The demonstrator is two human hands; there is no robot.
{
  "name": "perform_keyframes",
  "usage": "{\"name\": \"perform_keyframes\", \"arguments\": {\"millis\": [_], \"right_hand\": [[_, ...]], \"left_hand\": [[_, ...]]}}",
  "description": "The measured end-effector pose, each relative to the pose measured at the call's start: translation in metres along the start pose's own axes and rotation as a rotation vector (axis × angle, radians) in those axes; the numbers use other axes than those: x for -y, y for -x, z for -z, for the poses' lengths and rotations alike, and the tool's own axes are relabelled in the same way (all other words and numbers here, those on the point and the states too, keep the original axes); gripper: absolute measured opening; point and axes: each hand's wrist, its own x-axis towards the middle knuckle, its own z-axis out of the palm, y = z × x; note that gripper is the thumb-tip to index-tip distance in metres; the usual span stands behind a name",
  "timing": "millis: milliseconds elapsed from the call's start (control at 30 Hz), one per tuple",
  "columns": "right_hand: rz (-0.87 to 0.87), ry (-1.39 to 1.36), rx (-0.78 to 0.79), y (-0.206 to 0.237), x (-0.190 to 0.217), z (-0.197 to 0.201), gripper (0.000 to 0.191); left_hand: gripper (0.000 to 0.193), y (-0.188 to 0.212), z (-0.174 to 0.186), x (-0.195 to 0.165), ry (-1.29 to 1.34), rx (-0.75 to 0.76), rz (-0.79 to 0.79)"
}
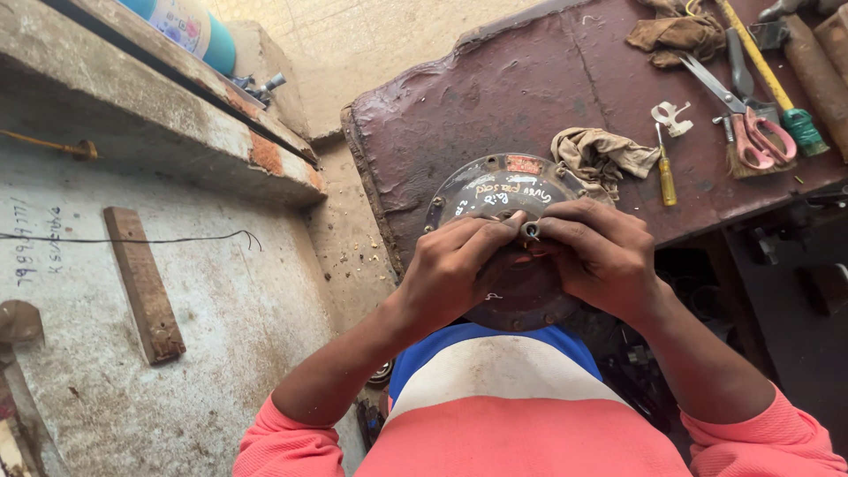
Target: The person uses a screwdriver to adjust wires and components inside a circular metal housing. They repeatedly tighten screws, reposition wires, and manipulate the internal parts of the device on a workbench.
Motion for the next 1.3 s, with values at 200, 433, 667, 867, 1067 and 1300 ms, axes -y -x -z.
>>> {"name": "perform_keyframes", "arguments": {"millis": [200, 433, 667, 867, 1067, 1300], "right_hand": [[-0.037, 0.007, 0.001, 0.001, 0.003, -0.001, 0.023], [0.003, -0.006, -0.003, 0.004, 0.004, -0.001, 0.021], [0.081, -0.046, 0.019, 0.003, -0.007, 0.001, 0.023], [0.008, 0.040, -0.065, 0.008, 0.010, -0.001, 0.023], [-0.128, 0.046, -0.087, 0.010, 0.027, -0.005, 0.020], [-0.398, -0.068, -0.024, 0.008, 0.038, 0.000, 0.017]], "left_hand": [[0.033, 0.000, 0.004, 0.001, 0.032, 0.070, 0.025], [0.036, -0.002, 0.009, 0.002, 0.056, 0.090, 0.014], [0.040, -0.001, 0.005, 0.001, 0.021, 0.067, 0.022], [0.037, -0.002, 0.004, -0.001, 0.013, 0.060, 0.030], [0.031, -0.001, 0.008, 0.002, 0.016, 0.100, 0.026], [0.031, 0.001, 0.008, 0.002, 0.028, 0.109, 0.052]]}}
